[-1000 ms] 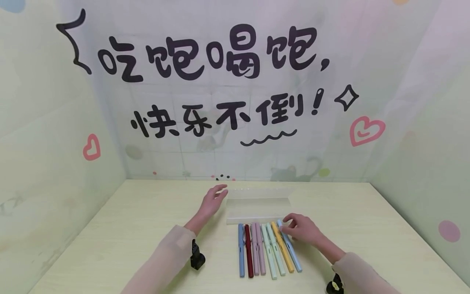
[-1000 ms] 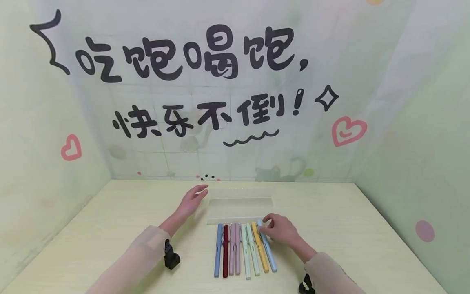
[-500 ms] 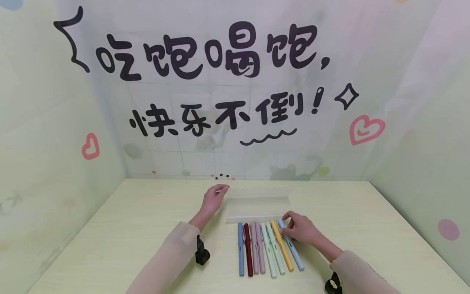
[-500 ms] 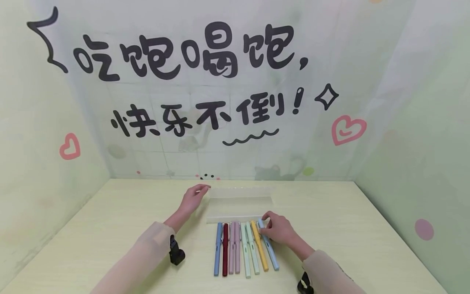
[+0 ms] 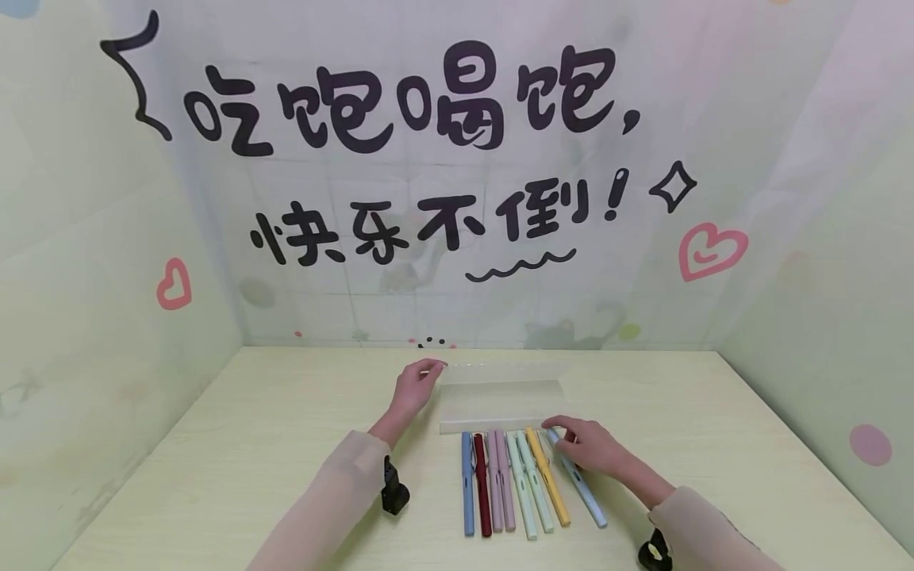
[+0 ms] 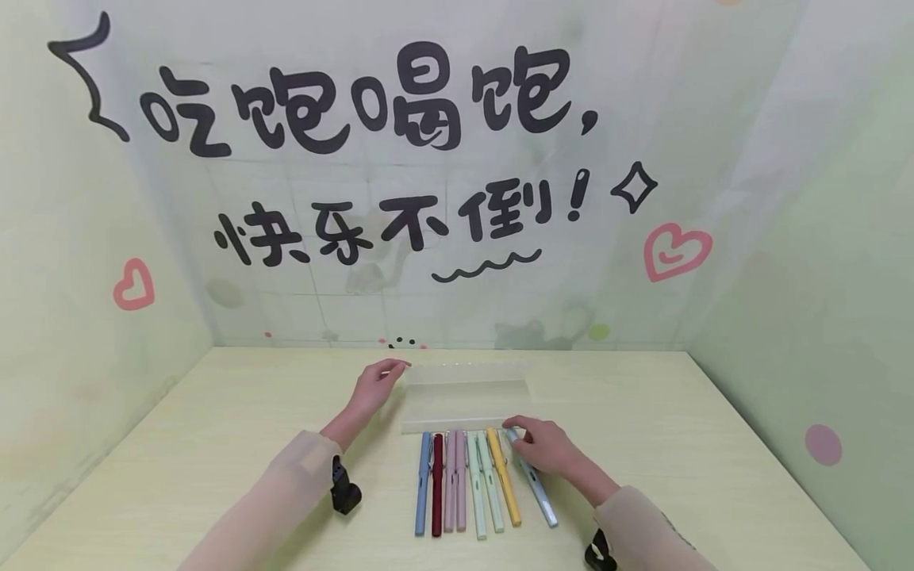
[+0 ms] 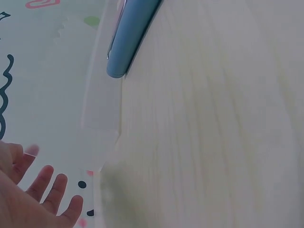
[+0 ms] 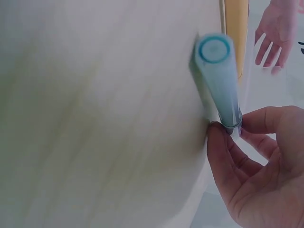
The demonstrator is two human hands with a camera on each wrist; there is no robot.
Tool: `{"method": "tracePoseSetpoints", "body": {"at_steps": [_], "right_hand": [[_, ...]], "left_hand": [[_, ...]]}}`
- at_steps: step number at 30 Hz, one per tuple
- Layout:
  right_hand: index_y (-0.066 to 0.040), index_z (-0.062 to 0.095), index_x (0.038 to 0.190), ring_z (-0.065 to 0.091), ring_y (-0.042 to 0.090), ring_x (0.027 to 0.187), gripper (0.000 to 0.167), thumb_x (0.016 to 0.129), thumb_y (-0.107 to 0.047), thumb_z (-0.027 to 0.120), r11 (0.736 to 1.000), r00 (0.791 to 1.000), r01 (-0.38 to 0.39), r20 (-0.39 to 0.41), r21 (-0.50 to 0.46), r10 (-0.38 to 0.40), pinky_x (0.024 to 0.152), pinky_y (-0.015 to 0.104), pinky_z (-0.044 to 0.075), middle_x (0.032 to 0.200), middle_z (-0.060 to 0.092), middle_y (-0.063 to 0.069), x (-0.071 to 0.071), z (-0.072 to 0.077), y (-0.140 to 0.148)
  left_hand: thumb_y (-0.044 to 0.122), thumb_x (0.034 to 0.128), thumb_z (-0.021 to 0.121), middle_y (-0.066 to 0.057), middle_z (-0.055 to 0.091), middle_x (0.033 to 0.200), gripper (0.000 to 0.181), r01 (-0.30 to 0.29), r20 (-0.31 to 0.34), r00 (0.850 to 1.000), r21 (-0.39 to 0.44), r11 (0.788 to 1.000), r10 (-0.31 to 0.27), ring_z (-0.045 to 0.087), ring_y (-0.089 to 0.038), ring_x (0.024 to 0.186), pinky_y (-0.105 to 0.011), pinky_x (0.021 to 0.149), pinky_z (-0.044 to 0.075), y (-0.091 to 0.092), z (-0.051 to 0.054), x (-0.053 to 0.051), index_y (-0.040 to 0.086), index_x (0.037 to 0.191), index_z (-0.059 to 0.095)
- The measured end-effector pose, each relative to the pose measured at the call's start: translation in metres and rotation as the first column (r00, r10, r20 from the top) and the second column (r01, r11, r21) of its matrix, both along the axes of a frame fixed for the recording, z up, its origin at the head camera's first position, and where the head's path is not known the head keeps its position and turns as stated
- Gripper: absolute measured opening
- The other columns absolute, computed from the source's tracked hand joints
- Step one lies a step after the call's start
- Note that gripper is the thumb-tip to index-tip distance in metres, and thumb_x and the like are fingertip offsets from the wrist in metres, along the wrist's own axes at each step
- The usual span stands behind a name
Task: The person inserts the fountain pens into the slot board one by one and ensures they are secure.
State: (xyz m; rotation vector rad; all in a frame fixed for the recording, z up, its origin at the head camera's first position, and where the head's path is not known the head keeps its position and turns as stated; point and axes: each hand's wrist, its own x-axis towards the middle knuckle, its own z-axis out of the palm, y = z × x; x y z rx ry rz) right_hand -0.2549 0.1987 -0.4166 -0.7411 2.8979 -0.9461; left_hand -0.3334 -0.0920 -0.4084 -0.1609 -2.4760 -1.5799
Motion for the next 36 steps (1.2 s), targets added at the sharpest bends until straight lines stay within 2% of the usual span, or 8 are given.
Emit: {"method": "tracePoseSetpoints", "body": {"at_steps": [4, 14, 20, 25, 30, 32, 36], "right_hand": [[-0.009, 0.053, 0.112, 0.041, 0.009, 0.048, 0.028, 0.086, -0.002, 0.045, 1.000, 1.000, -0.010, 0.030, -0.007, 0.010, 0.043, 0.025, 0.037, 0.063, 0.047, -0.003, -0.0009, -0.0008, 0.0029], [-0.008, 0.053, 0.111, 0.038, 0.007, 0.047, 0.028, 0.087, -0.001, 0.041, 0.999, 0.998, -0.045, 0.052, -0.015, 0.045, 0.043, 0.023, 0.037, 0.060, 0.045, -0.004, -0.0016, 0.0004, 0.0067], [-0.007, 0.049, 0.108, 0.042, 0.011, 0.046, 0.022, 0.089, -0.002, 0.038, 0.997, 0.993, -0.029, 0.114, -0.076, 0.037, 0.043, 0.026, 0.039, 0.063, 0.046, 0.001, -0.0024, -0.0010, 0.0066], [-0.004, 0.045, 0.103, 0.047, 0.014, 0.050, 0.013, 0.091, -0.009, 0.047, 0.988, 0.991, -0.032, 0.120, -0.149, 0.050, 0.044, 0.027, 0.043, 0.069, 0.047, 0.004, -0.0042, -0.0030, 0.0075], [-0.001, 0.044, 0.104, 0.048, 0.014, 0.050, 0.019, 0.088, -0.008, 0.052, 0.983, 0.995, -0.019, 0.093, -0.183, 0.036, 0.046, 0.027, 0.043, 0.068, 0.048, 0.004, -0.0058, -0.0016, 0.0084], [0.001, 0.043, 0.107, 0.048, 0.015, 0.051, 0.024, 0.087, -0.006, 0.052, 0.980, 0.994, 0.007, 0.110, -0.200, 0.015, 0.047, 0.026, 0.044, 0.070, 0.049, 0.004, -0.0066, 0.0006, 0.0084], [0.006, 0.043, 0.112, 0.051, 0.017, 0.061, 0.030, 0.086, -0.007, 0.053, 0.958, 0.985, 0.049, 0.174, -0.283, 0.002, 0.053, 0.028, 0.048, 0.077, 0.052, 0.006, -0.0089, 0.0067, 0.0094]], "left_hand": [[0.019, 0.0916, 0.048, -0.013, 0.059, 0.104, 0.024, -0.008, 0.003, 1.000, 0.004, 1.000, 0.008, 0.054, -0.028, 0.098, -0.040, 0.083, 0.044, 0.0006, 0.0005, 0.0001, 0.002, 0.102, 0.062], [0.018, 0.0916, 0.048, -0.012, 0.060, 0.100, 0.024, -0.020, 0.001, 1.000, -0.005, 1.000, 0.020, 0.054, -0.027, 0.095, -0.039, 0.081, 0.045, 0.0010, 0.0000, -0.0005, 0.002, 0.102, 0.063], [0.018, 0.0914, 0.049, -0.011, 0.061, 0.100, 0.024, -0.020, -0.003, 1.000, -0.003, 1.000, 0.020, 0.054, -0.027, 0.095, -0.039, 0.081, 0.045, 0.0014, 0.0006, -0.0004, 0.002, 0.101, 0.063], [0.018, 0.0917, 0.048, -0.012, 0.060, 0.099, 0.024, -0.026, -0.005, 1.000, -0.014, 1.000, 0.026, 0.054, -0.027, 0.095, -0.039, 0.081, 0.045, 0.0015, -0.0003, -0.0013, 0.002, 0.101, 0.063], [0.023, 0.0903, 0.051, -0.011, 0.060, 0.099, 0.026, -0.024, -0.001, 1.000, 0.008, 1.000, 0.024, 0.055, -0.027, 0.094, -0.039, 0.080, 0.045, 0.0019, -0.0021, -0.0021, 0.002, 0.101, 0.063], [0.029, 0.0892, 0.052, -0.011, 0.061, 0.096, 0.029, -0.018, -0.033, 0.999, 0.013, 1.000, 0.018, 0.056, -0.026, 0.090, -0.036, 0.075, 0.047, 0.0016, -0.0036, -0.0022, 0.003, 0.099, 0.064], [0.031, 0.0881, 0.054, -0.010, 0.061, 0.093, 0.030, -0.025, -0.044, 0.999, 0.007, 1.000, 0.026, 0.057, -0.026, 0.087, -0.035, 0.072, 0.048, 0.0020, -0.0047, -0.0034, 0.004, 0.097, 0.064]]}}
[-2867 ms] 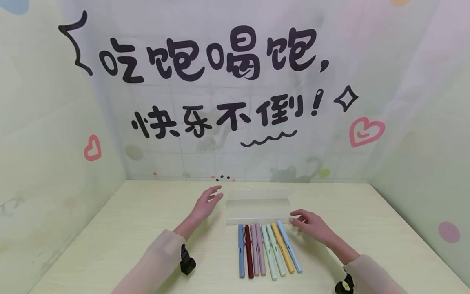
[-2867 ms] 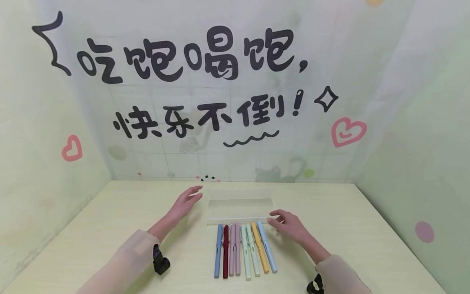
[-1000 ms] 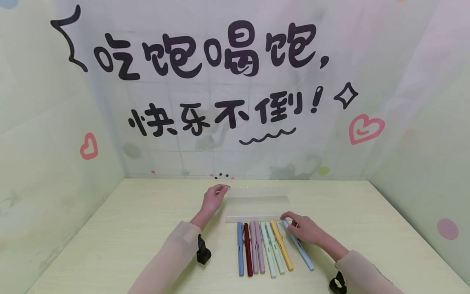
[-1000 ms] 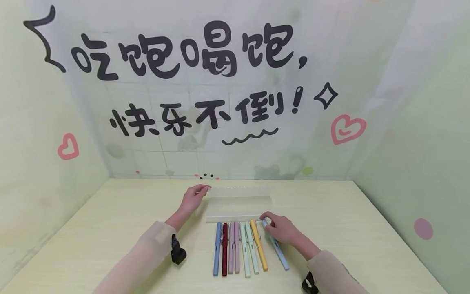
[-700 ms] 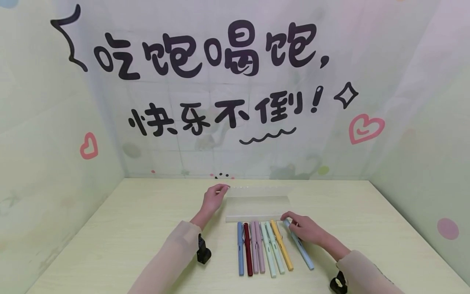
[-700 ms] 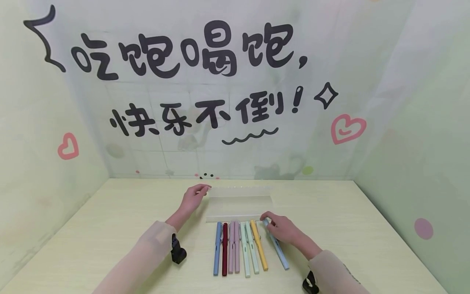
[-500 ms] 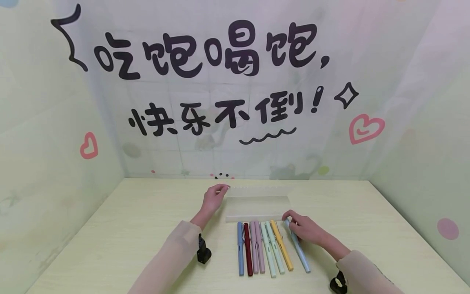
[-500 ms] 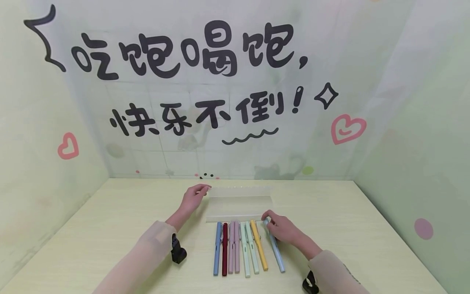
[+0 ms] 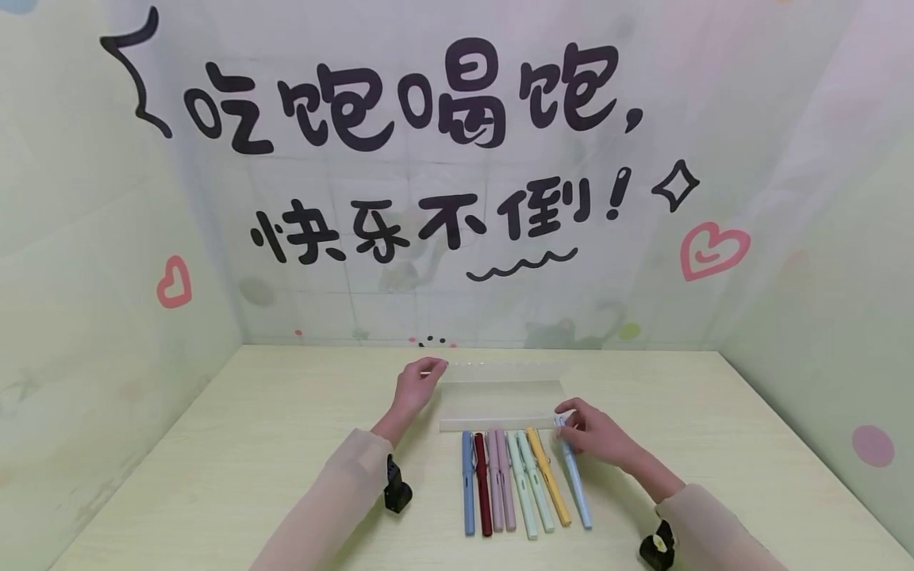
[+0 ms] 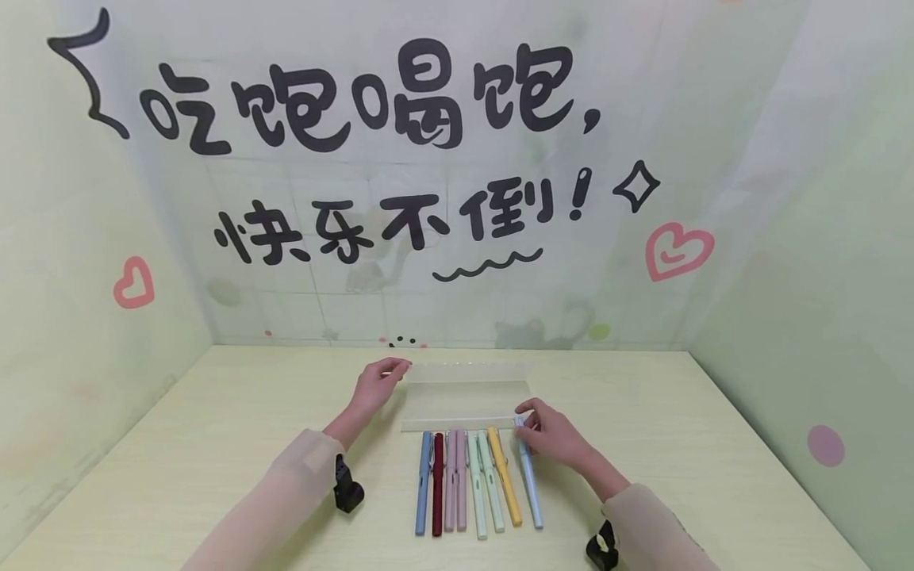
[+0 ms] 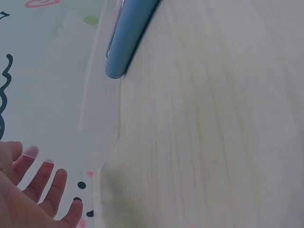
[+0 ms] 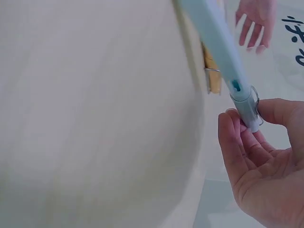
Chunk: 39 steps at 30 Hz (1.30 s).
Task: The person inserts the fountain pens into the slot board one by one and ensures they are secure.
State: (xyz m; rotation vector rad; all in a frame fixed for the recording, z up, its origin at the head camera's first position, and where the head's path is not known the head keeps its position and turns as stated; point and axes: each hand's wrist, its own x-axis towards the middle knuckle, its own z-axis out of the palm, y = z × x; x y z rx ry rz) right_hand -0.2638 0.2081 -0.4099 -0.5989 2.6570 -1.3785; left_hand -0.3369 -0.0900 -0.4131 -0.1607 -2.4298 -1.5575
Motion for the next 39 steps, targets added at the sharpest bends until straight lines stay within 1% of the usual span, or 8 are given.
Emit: {"method": "tracePoseSetpoints", "body": {"at_steps": [4, 8, 12, 18, 22, 29, 35, 39], "right_hand": [[0.008, 0.043, 0.113, 0.055, 0.021, 0.072, 0.034, 0.088, -0.011, 0.054, 0.994, 0.999, 0.001, 0.037, -0.112, 0.003, 0.061, 0.033, 0.051, 0.084, 0.055, 0.012, -0.002, 0.008, 0.002], [0.009, 0.042, 0.113, 0.057, 0.023, 0.076, 0.034, 0.088, -0.011, 0.054, 0.984, 1.000, 0.000, 0.015, -0.179, 0.003, 0.065, 0.038, 0.052, 0.088, 0.053, 0.016, -0.006, 0.014, 0.005], [0.006, 0.044, 0.112, 0.057, 0.023, 0.076, 0.031, 0.088, -0.009, 0.055, 0.977, 0.999, 0.035, -0.007, -0.212, -0.037, 0.068, 0.042, 0.051, 0.090, 0.051, 0.016, -0.011, 0.020, 0.008], [0.004, 0.045, 0.115, 0.057, 0.027, 0.080, 0.030, 0.089, -0.010, 0.052, 0.973, 0.995, 0.077, -0.045, -0.219, -0.089, 0.071, 0.045, 0.049, 0.096, 0.051, 0.024, -0.019, 0.031, 0.014], [0.004, 0.045, 0.116, 0.056, 0.027, 0.081, 0.031, 0.090, -0.012, 0.052, 0.972, 0.988, 0.105, -0.089, -0.211, -0.126, 0.070, 0.043, 0.050, 0.098, 0.052, 0.023, -0.023, 0.040, 0.016], [0.004, 0.046, 0.116, 0.055, 0.028, 0.085, 0.029, 0.091, -0.011, 0.050, 0.964, 0.968, 0.151, -0.163, -0.217, -0.188, 0.070, 0.042, 0.050, 0.099, 0.054, 0.021, -0.036, 0.049, 0.019], [0.005, 0.048, 0.113, 0.054, 0.028, 0.087, 0.028, 0.091, -0.012, 0.050, 0.960, 0.947, 0.181, -0.226, -0.215, -0.229, 0.070, 0.044, 0.049, 0.099, 0.057, 0.025, -0.047, 0.056, 0.019], [0.004, 0.049, 0.115, 0.053, 0.028, 0.088, 0.031, 0.091, -0.015, 0.051, 0.954, 0.929, 0.214, -0.260, -0.208, -0.265, 0.070, 0.043, 0.049, 0.099, 0.057, 0.022, -0.052, 0.059, 0.018]], "left_hand": [[0.024, 0.0892, 0.053, -0.011, 0.061, 0.097, 0.026, -0.012, 0.039, 0.999, -0.005, 1.000, 0.012, 0.056, -0.027, 0.090, -0.038, 0.076, 0.047, 0.001, 0.002, 0.000, 0.003, 0.099, 0.064], [0.022, 0.0896, 0.053, -0.011, 0.061, 0.098, 0.024, -0.019, 0.048, 0.999, -0.022, 1.000, 0.020, 0.056, -0.027, 0.091, -0.037, 0.076, 0.047, 0.002, 0.004, 0.002, 0.003, 0.100, 0.063], [0.022, 0.0896, 0.053, -0.011, 0.061, 0.099, 0.024, -0.016, 0.050, 0.999, -0.028, 0.999, 0.018, 0.056, -0.027, 0.092, -0.037, 0.076, 0.047, 0.001, 0.004, 0.003, 0.003, 0.101, 0.063], [0.023, 0.0894, 0.053, -0.011, 0.060, 0.101, 0.026, -0.010, 0.061, 0.998, -0.026, 1.000, 0.012, 0.055, -0.027, 0.094, -0.037, 0.078, 0.047, 0.001, 0.004, 0.003, 0.003, 0.102, 0.063], [0.022, 0.0898, 0.052, -0.012, 0.060, 0.101, 0.026, 0.006, 0.061, 0.998, -0.018, 1.000, -0.005, 0.055, -0.027, 0.096, -0.037, 0.079, 0.046, 0.000, 0.005, 0.004, 0.002, 0.102, 0.062], [0.022, 0.0900, 0.052, -0.012, 0.060, 0.100, 0.026, 0.011, 0.038, 0.999, -0.030, 1.000, -0.010, 0.055, -0.027, 0.096, -0.037, 0.079, 0.046, -0.001, 0.006, 0.004, 0.001, 0.102, 0.062], [0.022, 0.0898, 0.052, -0.011, 0.061, 0.100, 0.026, 0.010, 0.054, 0.999, -0.026, 1.000, -0.008, 0.055, -0.026, 0.095, -0.036, 0.079, 0.047, 0.000, 0.005, 0.003, 0.002, 0.103, 0.062], [0.022, 0.0894, 0.053, -0.011, 0.061, 0.100, 0.025, 0.002, 0.059, 0.998, -0.026, 1.000, 0.000, 0.055, -0.026, 0.095, -0.036, 0.079, 0.047, 0.000, 0.004, 0.003, 0.003, 0.102, 0.063]]}}
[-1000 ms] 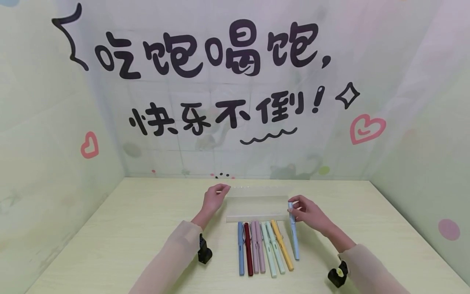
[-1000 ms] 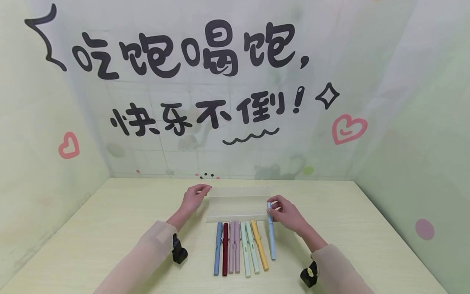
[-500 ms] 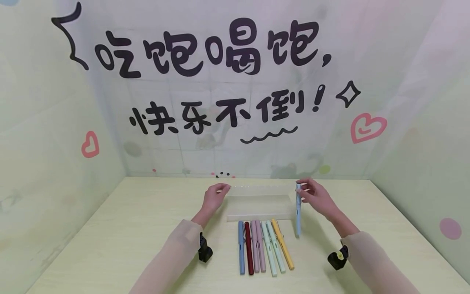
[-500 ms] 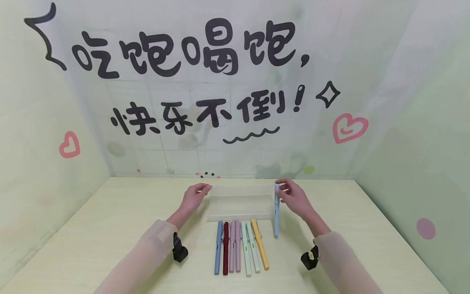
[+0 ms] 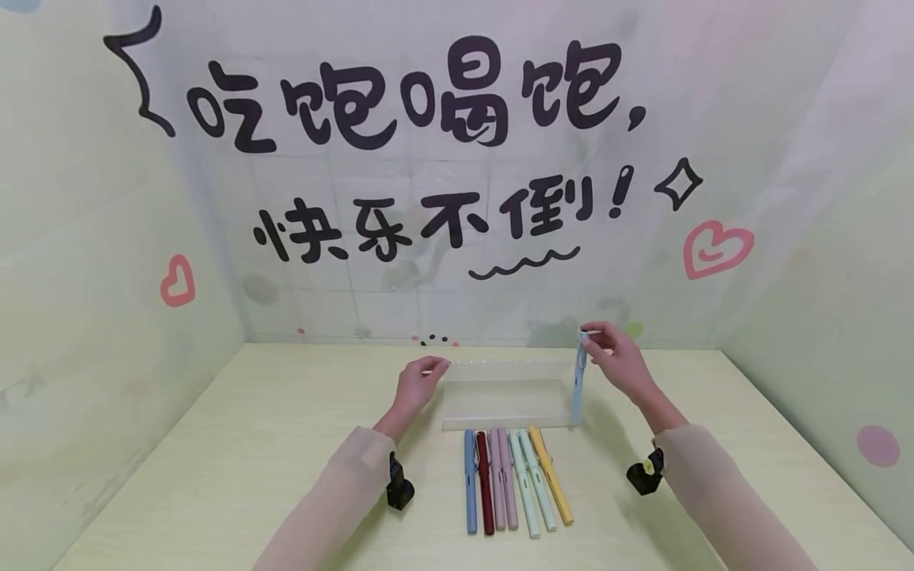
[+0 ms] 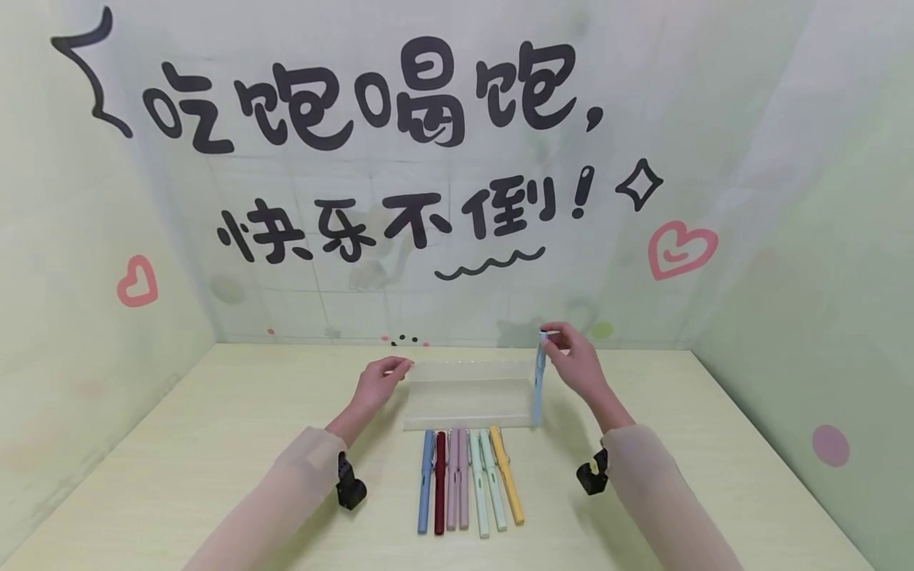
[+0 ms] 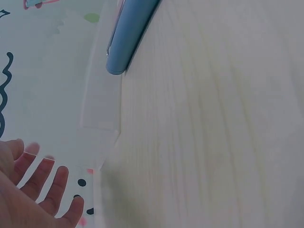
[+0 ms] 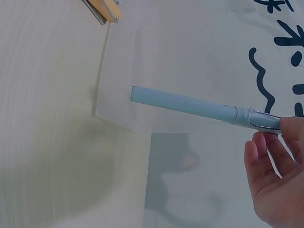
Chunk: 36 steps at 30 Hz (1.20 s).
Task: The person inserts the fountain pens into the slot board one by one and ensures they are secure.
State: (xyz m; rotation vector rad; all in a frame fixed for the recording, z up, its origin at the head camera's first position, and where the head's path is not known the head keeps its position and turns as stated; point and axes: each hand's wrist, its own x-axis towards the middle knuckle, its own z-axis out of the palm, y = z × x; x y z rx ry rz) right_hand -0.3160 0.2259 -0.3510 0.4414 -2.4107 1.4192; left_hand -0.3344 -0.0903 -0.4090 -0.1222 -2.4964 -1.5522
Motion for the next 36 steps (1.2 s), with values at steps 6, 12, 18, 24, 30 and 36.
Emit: {"method": "tracePoseSetpoints", "body": {"at_steps": [6, 12, 18, 24, 30, 36], "right_hand": [[0.004, 0.050, 0.113, 0.053, 0.029, 0.086, 0.028, 0.090, -0.011, 0.051, 0.999, 0.999, 0.037, -0.035, 0.002, -0.037, 0.066, 0.033, 0.050, 0.099, 0.057, 0.022, 0.003, 0.009, -0.005], [0.008, 0.051, 0.111, 0.053, 0.034, 0.085, 0.025, 0.089, -0.003, 0.050, 0.999, 0.995, 0.050, -0.083, 0.017, -0.049, 0.063, 0.021, 0.047, 0.097, 0.056, 0.025, 0.017, 0.023, -0.017], [0.006, 0.054, 0.108, 0.055, 0.032, 0.082, 0.022, 0.088, -0.003, 0.053, 1.000, 0.993, 0.016, -0.120, 0.004, -0.015, 0.059, 0.022, 0.048, 0.094, 0.058, 0.023, 0.006, 0.013, -0.014], [0.000, 0.054, 0.110, 0.055, 0.028, 0.086, 0.025, 0.089, -0.013, 0.053, 0.999, 0.998, -0.004, -0.062, 0.051, 0.007, 0.064, 0.030, 0.049, 0.099, 0.059, 0.017, -0.010, -0.006, -0.007], [-0.002, 0.055, 0.110, 0.055, 0.027, 0.084, 0.023, 0.090, -0.014, 0.052, 0.996, 0.998, 0.000, -0.060, 0.093, 0.006, 0.064, 0.032, 0.049, 0.096, 0.060, 0.016, -0.018, -0.011, -0.006], [0.000, 0.056, 0.109, 0.055, 0.029, 0.085, 0.022, 0.090, -0.011, 0.052, 0.995, 0.999, -0.003, -0.046, 0.101, 0.008, 0.065, 0.035, 0.047, 0.096, 0.061, 0.017, -0.020, -0.013, -0.007]], "left_hand": [[0.023, 0.0895, 0.053, -0.011, 0.061, 0.100, 0.026, 0.000, -0.010, 1.000, -0.010, 1.000, 0.000, 0.056, -0.026, 0.094, -0.036, 0.078, 0.047, 0.000, 0.000, 0.000, 0.002, 0.102, 0.063], [0.022, 0.0897, 0.053, -0.012, 0.061, 0.100, 0.026, 0.001, -0.020, 1.000, -0.013, 1.000, -0.001, 0.055, -0.026, 0.094, -0.036, 0.079, 0.046, 0.000, 0.001, 0.000, 0.001, 0.102, 0.062], [0.023, 0.0897, 0.053, -0.012, 0.061, 0.099, 0.027, 0.000, -0.030, 1.000, -0.029, 1.000, -0.001, 0.055, -0.026, 0.094, -0.036, 0.079, 0.046, 0.000, 0.000, -0.002, 0.001, 0.102, 0.062], [0.024, 0.0887, 0.054, -0.011, 0.061, 0.097, 0.027, 0.001, -0.026, 1.000, -0.010, 1.000, -0.002, 0.056, -0.026, 0.092, -0.037, 0.078, 0.047, -0.001, -0.003, -0.003, 0.002, 0.101, 0.063], [0.029, 0.0878, 0.055, -0.009, 0.062, 0.092, 0.030, 0.009, -0.083, 0.996, -0.009, 1.000, -0.010, 0.057, -0.024, 0.086, -0.035, 0.073, 0.048, -0.002, -0.002, -0.001, 0.003, 0.097, 0.065], [0.020, 0.0886, 0.055, -0.011, 0.062, 0.095, 0.024, -0.003, -0.050, 0.999, -0.019, 1.000, 0.002, 0.057, -0.026, 0.090, -0.036, 0.077, 0.047, -0.001, -0.002, -0.003, 0.001, 0.099, 0.064]]}}
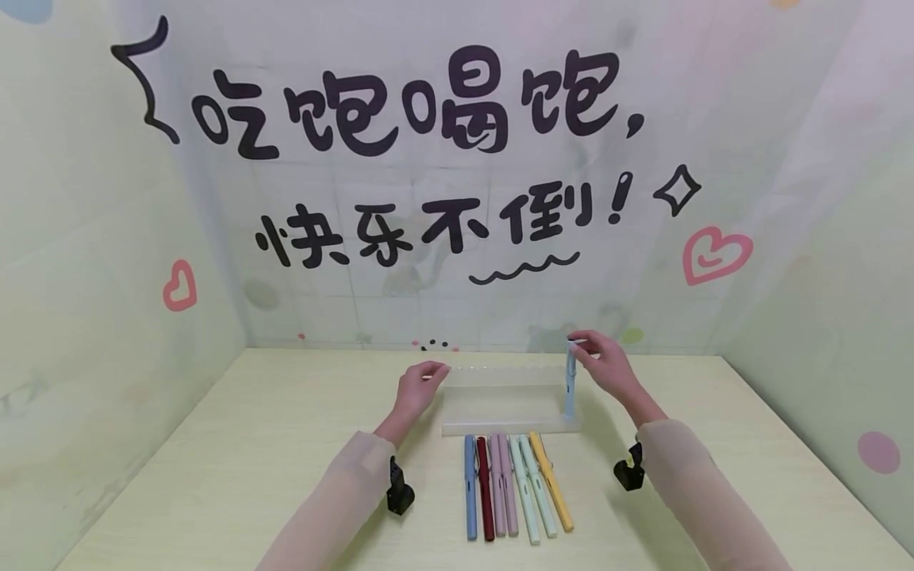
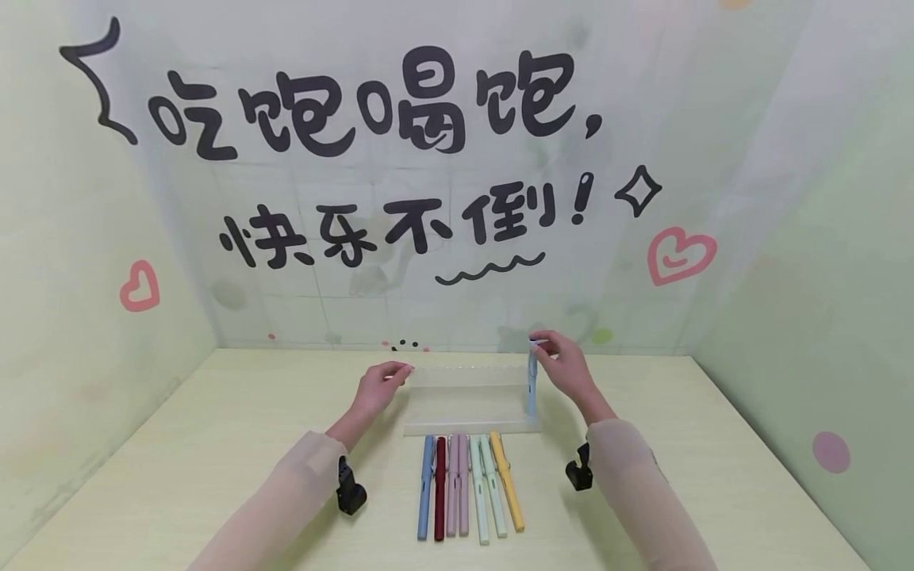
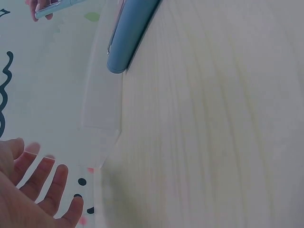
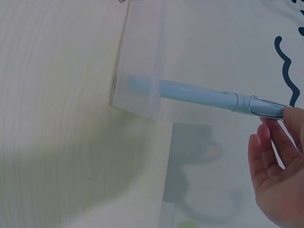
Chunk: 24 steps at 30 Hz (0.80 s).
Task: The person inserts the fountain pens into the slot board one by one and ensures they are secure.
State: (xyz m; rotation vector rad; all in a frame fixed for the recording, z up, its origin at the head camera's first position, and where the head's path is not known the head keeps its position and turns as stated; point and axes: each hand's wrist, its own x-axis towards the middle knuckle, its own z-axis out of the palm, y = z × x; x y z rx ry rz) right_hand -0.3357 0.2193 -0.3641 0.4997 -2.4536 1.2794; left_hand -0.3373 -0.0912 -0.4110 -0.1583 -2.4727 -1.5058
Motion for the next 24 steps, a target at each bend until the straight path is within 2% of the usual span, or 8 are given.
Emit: {"method": "tracePoseSetpoints", "body": {"at_steps": [6, 15, 24], "right_hand": [[0.000, 0.055, 0.110, 0.054, 0.030, 0.089, 0.023, 0.090, -0.010, 0.051, 1.000, 0.999, 0.010, 0.041, 0.008, -0.010, 0.071, 0.041, 0.046, 0.101, 0.060, 0.018, 0.0003, -0.0001, -0.0024], [0.002, 0.055, 0.111, 0.055, 0.030, 0.088, 0.025, 0.090, -0.010, 0.051, 0.999, 1.000, 0.020, 0.017, 0.036, -0.020, 0.071, 0.042, 0.045, 0.101, 0.060, 0.018, -0.0035, -0.0019, -0.0054], [0.002, 0.056, 0.110, 0.055, 0.031, 0.087, 0.024, 0.089, -0.010, 0.051, 0.998, 0.999, 0.051, 0.014, 0.035, -0.052, 0.069, 0.042, 0.045, 0.097, 0.061, 0.019, -0.0055, -0.0039, -0.0079]], "left_hand": [[0.020, 0.0888, 0.054, -0.011, 0.062, 0.095, 0.025, -0.005, 0.009, 1.000, -0.017, 1.000, 0.005, 0.057, -0.026, 0.091, -0.035, 0.078, 0.047, -0.0006, -0.0009, -0.0010, 0.000, 0.100, 0.063], [0.023, 0.0883, 0.055, -0.009, 0.062, 0.095, 0.025, -0.009, 0.028, 1.000, -0.004, 1.000, 0.009, 0.057, -0.024, 0.091, -0.035, 0.079, 0.047, 0.0002, 0.0005, -0.0003, 0.002, 0.100, 0.064], [0.022, 0.0886, 0.055, -0.010, 0.062, 0.096, 0.026, -0.012, 0.019, 1.000, -0.016, 1.000, 0.012, 0.057, -0.024, 0.091, -0.035, 0.079, 0.047, 0.0006, 0.0026, 0.0007, 0.001, 0.100, 0.064]]}}
